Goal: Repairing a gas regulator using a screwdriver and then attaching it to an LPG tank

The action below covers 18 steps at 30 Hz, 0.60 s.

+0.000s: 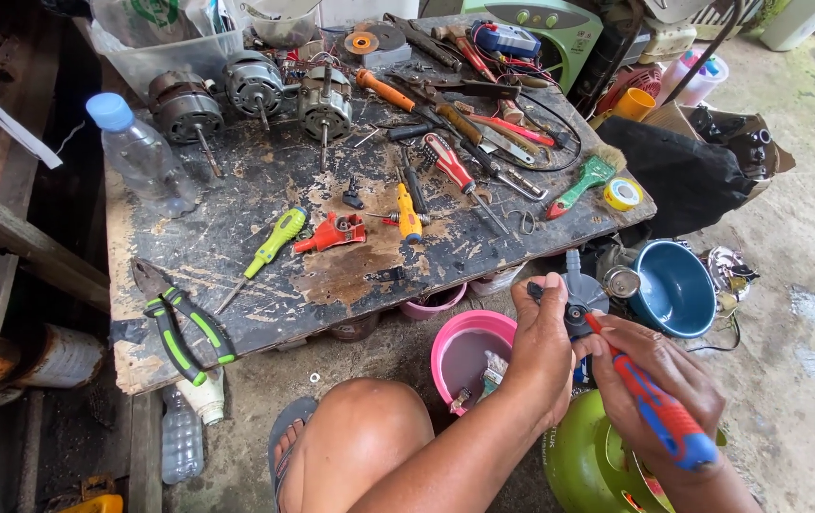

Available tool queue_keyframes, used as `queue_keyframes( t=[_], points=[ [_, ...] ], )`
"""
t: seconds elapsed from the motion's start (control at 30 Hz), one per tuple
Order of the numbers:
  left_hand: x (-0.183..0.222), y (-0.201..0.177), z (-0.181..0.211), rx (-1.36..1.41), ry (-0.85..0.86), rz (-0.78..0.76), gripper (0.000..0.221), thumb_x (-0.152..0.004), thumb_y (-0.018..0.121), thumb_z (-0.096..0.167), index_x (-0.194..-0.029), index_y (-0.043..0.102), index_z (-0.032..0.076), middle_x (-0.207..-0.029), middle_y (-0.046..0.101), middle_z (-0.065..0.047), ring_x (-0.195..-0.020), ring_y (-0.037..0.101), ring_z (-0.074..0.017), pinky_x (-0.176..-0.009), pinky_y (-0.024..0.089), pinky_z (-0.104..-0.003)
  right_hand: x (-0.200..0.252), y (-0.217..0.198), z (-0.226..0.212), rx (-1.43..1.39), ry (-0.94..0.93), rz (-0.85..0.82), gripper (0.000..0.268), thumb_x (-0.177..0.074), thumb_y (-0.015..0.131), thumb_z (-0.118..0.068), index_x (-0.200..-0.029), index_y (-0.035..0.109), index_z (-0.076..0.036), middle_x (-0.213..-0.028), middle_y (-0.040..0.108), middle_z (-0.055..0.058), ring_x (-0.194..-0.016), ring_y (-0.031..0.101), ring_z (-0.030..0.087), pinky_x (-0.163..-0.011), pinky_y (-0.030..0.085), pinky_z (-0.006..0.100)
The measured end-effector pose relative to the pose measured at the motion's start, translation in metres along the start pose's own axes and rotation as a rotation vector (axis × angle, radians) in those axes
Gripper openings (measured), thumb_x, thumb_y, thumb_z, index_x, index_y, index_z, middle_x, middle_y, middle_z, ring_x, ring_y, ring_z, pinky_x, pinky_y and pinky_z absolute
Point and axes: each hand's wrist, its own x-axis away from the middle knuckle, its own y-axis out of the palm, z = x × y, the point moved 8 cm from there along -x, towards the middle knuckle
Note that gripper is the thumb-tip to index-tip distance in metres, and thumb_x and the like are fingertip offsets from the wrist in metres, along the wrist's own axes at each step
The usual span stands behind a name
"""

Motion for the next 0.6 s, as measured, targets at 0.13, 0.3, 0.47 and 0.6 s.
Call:
queue_keyframes(
  t=[0.13, 0.3, 0.47, 0.6],
  points=[
    [0.011, 0.006, 0.011, 0.005, 0.01, -0.022, 0.03, -0.101, 0.048, 0.051, -0.116, 0.041, 0.026, -0.127, 0.056, -0.004, -0.107, 0.054, -0.0149, -0.08, 0.049, -0.032, 0.004, 0.007, -0.001, 0.004, -0.091, 0.005, 0.013, -0.092, 0.075, 0.003, -0.102, 0.067, 0.006, -0.107, 0.075, 0.022, -0.095, 0.076, 0.031, -0.093, 0.06, 0.04],
    [0.023, 0.004, 0.03, -0.132, 0.077, 0.047, 0.028, -0.102, 0.048, 0.043, -0.12, 0.04, 0.022, -0.11, 0.05, -0.007, -0.098, 0.048, -0.0154, -0.086, 0.045, -0.032, 0.002, 0.01, -0.01, -0.001, 0.003, 0.1, 0.011, -0.098, 0.073, 0.004, -0.107, 0.068, 0.009, -0.111, 0.074, 0.025, -0.098, 0.075, 0.033, -0.095, 0.058, 0.04],
    [0.005, 0.001, 0.016, -0.06, 0.19, -0.009, 0.027, -0.103, 0.051, 0.038, -0.12, 0.037, 0.023, -0.119, 0.048, -0.01, -0.093, 0.055, -0.0178, -0.077, 0.056, -0.029, -0.006, 0.015, 0.013, -0.135, 0.272, 0.02, 0.005, -0.103, 0.066, 0.001, -0.103, 0.068, 0.006, -0.101, 0.072, 0.018, -0.091, 0.072, 0.024, -0.091, 0.057, 0.033],
    [-0.002, -0.001, 0.008, -0.007, 0.188, -0.031, 0.025, -0.105, 0.053, 0.036, -0.119, 0.036, 0.023, -0.114, 0.047, -0.009, -0.088, 0.054, -0.017, -0.078, 0.054, -0.03, -0.003, 0.02, 0.028, -0.166, 0.437, -0.066, 0.008, -0.103, 0.067, -0.005, -0.1, 0.068, 0.002, -0.094, 0.071, 0.01, -0.085, 0.069, 0.017, -0.083, 0.054, 0.029]
  ],
)
